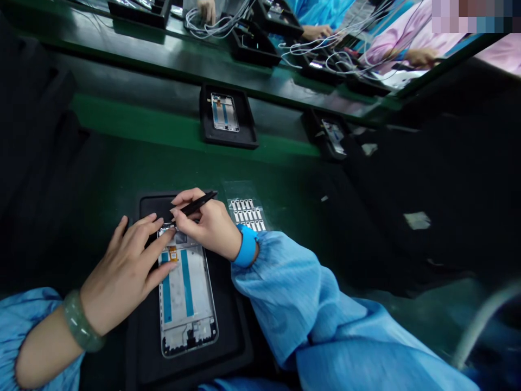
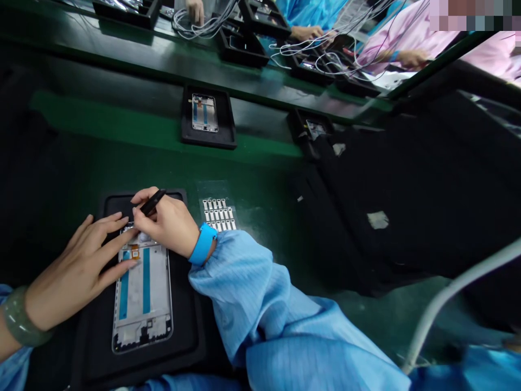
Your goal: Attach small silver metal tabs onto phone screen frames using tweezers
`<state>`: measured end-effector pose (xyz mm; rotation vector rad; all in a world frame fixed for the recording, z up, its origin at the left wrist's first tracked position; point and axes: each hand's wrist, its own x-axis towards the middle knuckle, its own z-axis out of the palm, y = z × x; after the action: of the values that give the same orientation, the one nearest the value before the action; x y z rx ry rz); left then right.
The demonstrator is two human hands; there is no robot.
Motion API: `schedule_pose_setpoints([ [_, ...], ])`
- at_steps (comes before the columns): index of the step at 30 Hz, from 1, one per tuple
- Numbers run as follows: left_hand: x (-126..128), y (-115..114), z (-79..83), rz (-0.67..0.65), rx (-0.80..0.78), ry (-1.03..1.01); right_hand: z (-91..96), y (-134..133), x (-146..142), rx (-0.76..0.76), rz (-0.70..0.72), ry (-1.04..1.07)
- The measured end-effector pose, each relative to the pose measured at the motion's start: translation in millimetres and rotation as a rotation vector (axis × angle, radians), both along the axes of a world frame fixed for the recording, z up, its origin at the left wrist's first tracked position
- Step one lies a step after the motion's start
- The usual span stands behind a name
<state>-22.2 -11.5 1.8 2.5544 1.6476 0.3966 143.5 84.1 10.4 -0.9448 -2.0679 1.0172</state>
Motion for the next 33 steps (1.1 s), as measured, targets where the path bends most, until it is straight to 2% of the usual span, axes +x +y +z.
schedule_pose_setpoints([
  [6,0.2,0.2,0.8,0.0,0.002,0.009,0.8,-0.7,-0.8,0.026,0.008,-0.011],
  [11,0.0,0.5,1.0,0.002,0.009,0.017,-0.9,-0.2,-1.6,0.154,0.056,-0.048],
  [17,0.0,0.4,0.1,0.001,0.006,0.01,-1.2,0.8,-1.6,0.074,0.048,-0.041],
  [23,-1.3,1.1,2.6,-0.002,-0.022,-0.016,-1.8,-0.7,-8.2,0.136,0.068,-0.069],
  [29,-2.0,2.2,4.4,0.004,-0.02,-0.014,2.3,-0.1,-1.7,0.11,0.012,-0.077],
  [33,-1.7,1.9,3.3,0.01,-0.017,-0.018,-2.1,-2.1,-1.5,0.123,0.008,-0.059],
])
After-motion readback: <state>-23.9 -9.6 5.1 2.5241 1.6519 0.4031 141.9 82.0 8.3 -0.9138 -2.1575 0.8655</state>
